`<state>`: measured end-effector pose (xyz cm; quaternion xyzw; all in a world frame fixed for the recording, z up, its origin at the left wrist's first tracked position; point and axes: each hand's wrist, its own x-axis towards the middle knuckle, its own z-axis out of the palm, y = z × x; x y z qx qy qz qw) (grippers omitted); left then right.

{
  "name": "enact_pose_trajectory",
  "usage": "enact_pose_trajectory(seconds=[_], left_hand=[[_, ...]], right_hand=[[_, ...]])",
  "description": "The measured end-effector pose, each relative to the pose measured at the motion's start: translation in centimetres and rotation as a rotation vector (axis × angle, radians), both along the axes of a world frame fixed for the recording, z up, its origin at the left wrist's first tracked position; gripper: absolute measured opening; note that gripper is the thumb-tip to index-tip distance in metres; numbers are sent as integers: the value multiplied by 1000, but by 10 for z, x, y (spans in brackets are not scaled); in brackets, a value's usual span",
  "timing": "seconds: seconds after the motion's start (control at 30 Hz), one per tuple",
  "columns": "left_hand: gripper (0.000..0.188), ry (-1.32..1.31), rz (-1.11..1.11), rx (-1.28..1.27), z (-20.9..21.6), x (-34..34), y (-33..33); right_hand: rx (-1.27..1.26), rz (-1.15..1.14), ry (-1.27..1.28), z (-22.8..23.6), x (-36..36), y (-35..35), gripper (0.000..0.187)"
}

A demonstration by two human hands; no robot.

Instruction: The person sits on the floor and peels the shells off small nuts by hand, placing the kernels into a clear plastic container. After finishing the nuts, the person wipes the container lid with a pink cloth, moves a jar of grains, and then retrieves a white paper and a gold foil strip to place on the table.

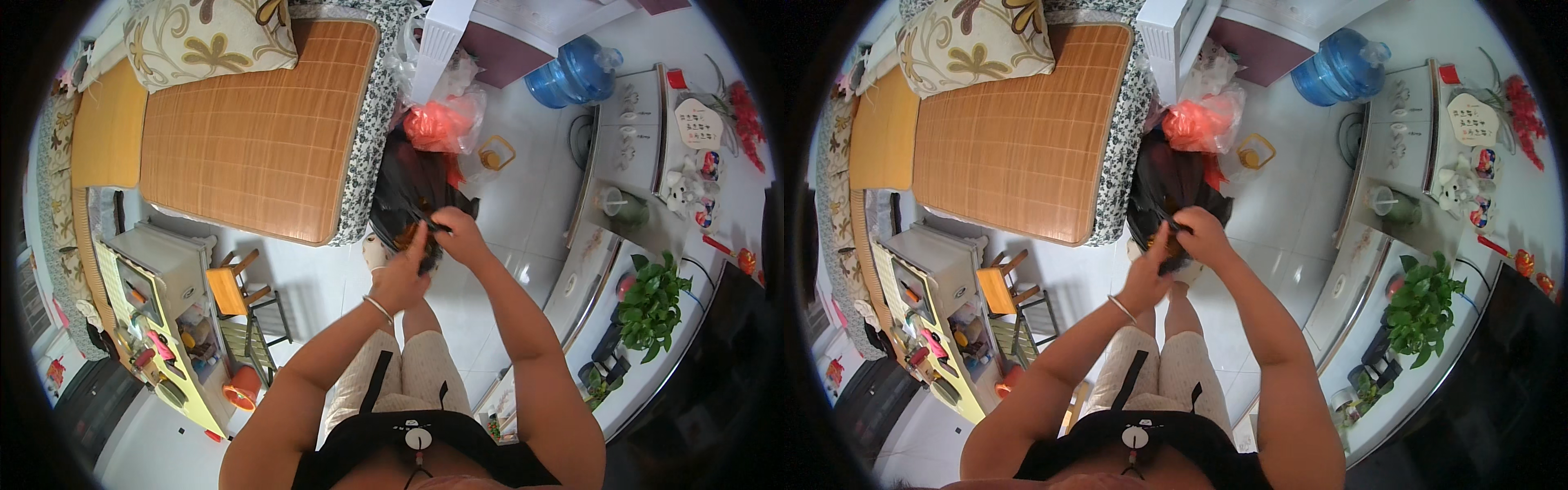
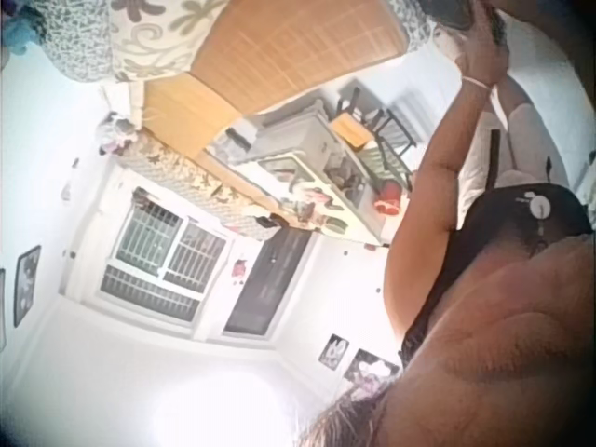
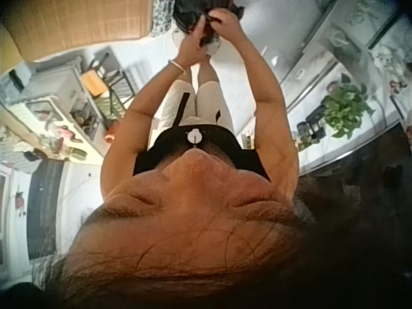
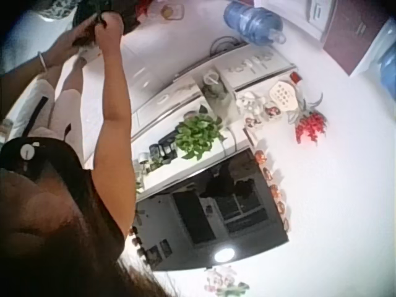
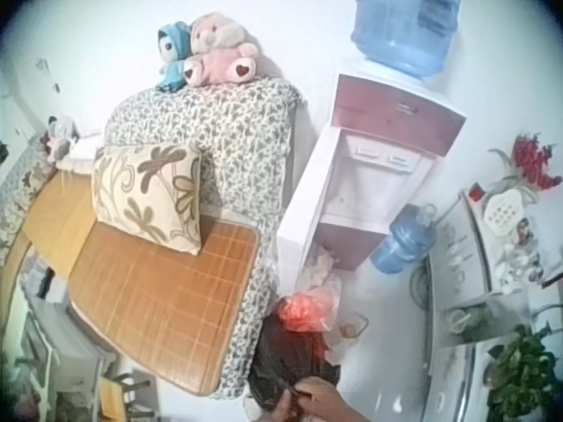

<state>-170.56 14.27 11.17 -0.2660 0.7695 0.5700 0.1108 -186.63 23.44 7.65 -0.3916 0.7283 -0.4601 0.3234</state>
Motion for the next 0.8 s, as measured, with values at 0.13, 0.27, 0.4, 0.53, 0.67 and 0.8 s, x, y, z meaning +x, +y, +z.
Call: enact_pose_trajectory(seconds=[0.13, 0.27, 0.4, 0.53, 0.67, 0.8], left_hand=[[91, 186, -148, -111, 56, -6, 23], [85, 229, -160, 14, 56, -3, 56], [82, 316, -237, 37, 43, -8, 79], [79, 315, -240, -128, 10, -10, 85], [62, -46, -307, -66, -78, 17, 77], [36, -364, -560, -189, -172, 52, 59]], right_hand=[[191, 280, -60, 51, 3, 52, 39], [263, 322, -203, 79, 24, 88, 46], [562, 55, -167, 71, 44, 136, 33], [637, -292, -259, 50, 60, 179, 24], [753, -474, -204, -1, 87, 215, 27], [719, -707, -267, -90, 101, 262, 28]])
